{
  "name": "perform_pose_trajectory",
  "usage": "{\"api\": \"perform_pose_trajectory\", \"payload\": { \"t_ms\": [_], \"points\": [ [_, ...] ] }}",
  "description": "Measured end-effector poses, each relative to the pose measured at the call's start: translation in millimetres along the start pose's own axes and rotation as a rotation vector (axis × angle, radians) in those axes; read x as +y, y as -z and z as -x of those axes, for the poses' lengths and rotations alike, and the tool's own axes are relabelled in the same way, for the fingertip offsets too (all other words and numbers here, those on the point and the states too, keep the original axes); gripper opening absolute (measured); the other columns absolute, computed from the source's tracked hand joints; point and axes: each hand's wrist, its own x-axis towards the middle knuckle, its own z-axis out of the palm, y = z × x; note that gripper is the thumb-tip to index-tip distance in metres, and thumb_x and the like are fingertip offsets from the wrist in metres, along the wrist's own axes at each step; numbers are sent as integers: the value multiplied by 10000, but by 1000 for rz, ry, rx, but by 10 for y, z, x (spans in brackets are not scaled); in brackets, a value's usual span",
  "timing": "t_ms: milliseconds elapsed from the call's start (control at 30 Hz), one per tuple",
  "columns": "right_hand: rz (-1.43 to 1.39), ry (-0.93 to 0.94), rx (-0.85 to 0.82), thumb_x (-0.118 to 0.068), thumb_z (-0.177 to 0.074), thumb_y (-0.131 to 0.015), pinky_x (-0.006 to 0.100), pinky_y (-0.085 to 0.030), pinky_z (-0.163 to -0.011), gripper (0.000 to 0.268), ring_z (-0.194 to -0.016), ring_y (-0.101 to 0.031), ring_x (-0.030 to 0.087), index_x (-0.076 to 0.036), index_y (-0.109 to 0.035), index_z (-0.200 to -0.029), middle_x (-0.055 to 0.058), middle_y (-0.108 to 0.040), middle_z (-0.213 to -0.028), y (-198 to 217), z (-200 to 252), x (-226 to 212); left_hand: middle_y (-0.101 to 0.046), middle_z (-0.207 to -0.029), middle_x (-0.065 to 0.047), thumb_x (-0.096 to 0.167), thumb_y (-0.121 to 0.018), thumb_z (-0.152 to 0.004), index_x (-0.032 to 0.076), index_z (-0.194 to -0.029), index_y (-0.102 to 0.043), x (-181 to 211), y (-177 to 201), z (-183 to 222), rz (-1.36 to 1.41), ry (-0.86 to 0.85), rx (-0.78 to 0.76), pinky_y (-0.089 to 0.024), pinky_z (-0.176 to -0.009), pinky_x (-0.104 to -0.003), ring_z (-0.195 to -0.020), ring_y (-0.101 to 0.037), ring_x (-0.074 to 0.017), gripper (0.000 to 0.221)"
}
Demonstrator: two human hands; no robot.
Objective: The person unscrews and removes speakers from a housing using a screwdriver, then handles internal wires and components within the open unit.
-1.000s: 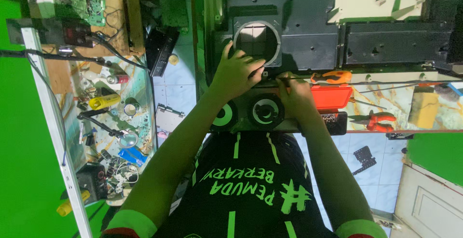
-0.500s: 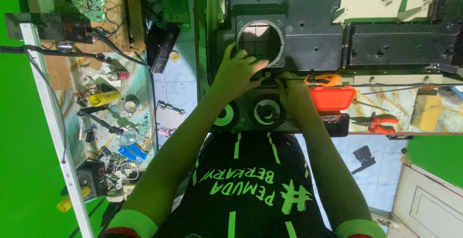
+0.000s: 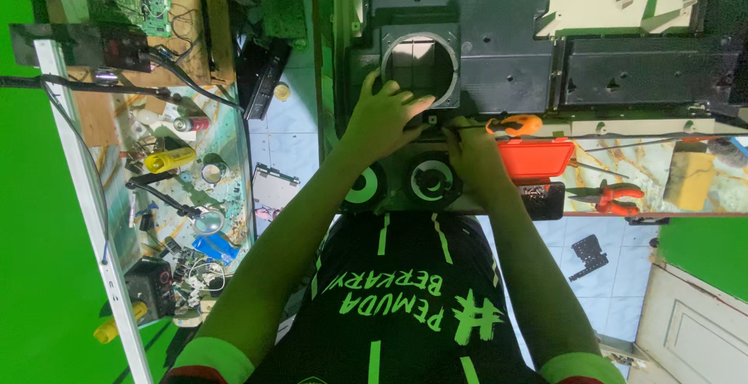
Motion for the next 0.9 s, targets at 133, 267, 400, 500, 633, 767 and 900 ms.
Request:
{"api": "perform_pose_trajectory", "payload": {
  "t_ms": [133,267,400,500,633,767,900],
  "points": [
    [-55,-20,7,-86,-991,-634,480,-537,-755,121,-908,-683,428,-3,-670,-1071,224,-706,-984,-5,9,-6,-707,-1060,-24,385,-816,-817,221,-1384,-628,-6,-10,-1,1,6,-25,-269,-1159,-600,-1112,-586,-258,619],
    [-6,-21,-16,-85,-985,-634,487,-535,-753,132,-892,-682,433,-9,-684,-1080,234,-702,-961,-15,12,27,-706,-1054,-20,390,-813,-819,226,-1385,-624,-2,-14,-9,9,14,-35,-268,-1155,-605,-1114,-587,-260,620],
    [-14,-28,-4,-83,-970,-626,488,-538,-752,142,-893,-679,437,-4,-683,-1075,237,-697,-955,-43,8,76,-708,-1061,-17,386,-808,-827,230,-1390,-624,-8,-19,-7,31,23,-50,-265,-1165,-601,-1108,-586,-258,612],
    [7,8,25,-105,-984,-637,500,-526,-738,139,-883,-663,455,8,-672,-1057,245,-692,-946,-53,17,95,-711,-1078,-27,397,-807,-801,227,-1377,-624,-6,-29,-10,6,10,-16,-261,-1152,-607,-1106,-588,-258,628],
    [17,-7,-20,-111,-993,-631,493,-534,-737,142,-872,-678,436,-18,-685,-1085,235,-696,-946,-49,21,92,-712,-1068,-27,400,-808,-824,226,-1384,-624,-6,-41,-15,15,23,-47,-260,-1157,-607,-1108,-590,-257,615],
    [-29,-52,-24,-102,-1002,-617,488,-533,-760,153,-924,-673,436,-16,-666,-1119,229,-693,-998,-41,44,48,-711,-1060,-28,395,-809,-830,229,-1380,-630,-4,-30,-2,18,14,-18,-264,-1162,-598,-1105,-591,-256,602],
    [-41,-31,-13,-110,-996,-604,485,-533,-799,162,-964,-673,429,-13,-655,-1116,219,-695,-1037,-28,38,35,-713,-1063,-22,396,-805,-815,222,-1374,-636,2,-18,-2,19,9,-8,-263,-1162,-595,-1089,-591,-247,609]
  ]
}}
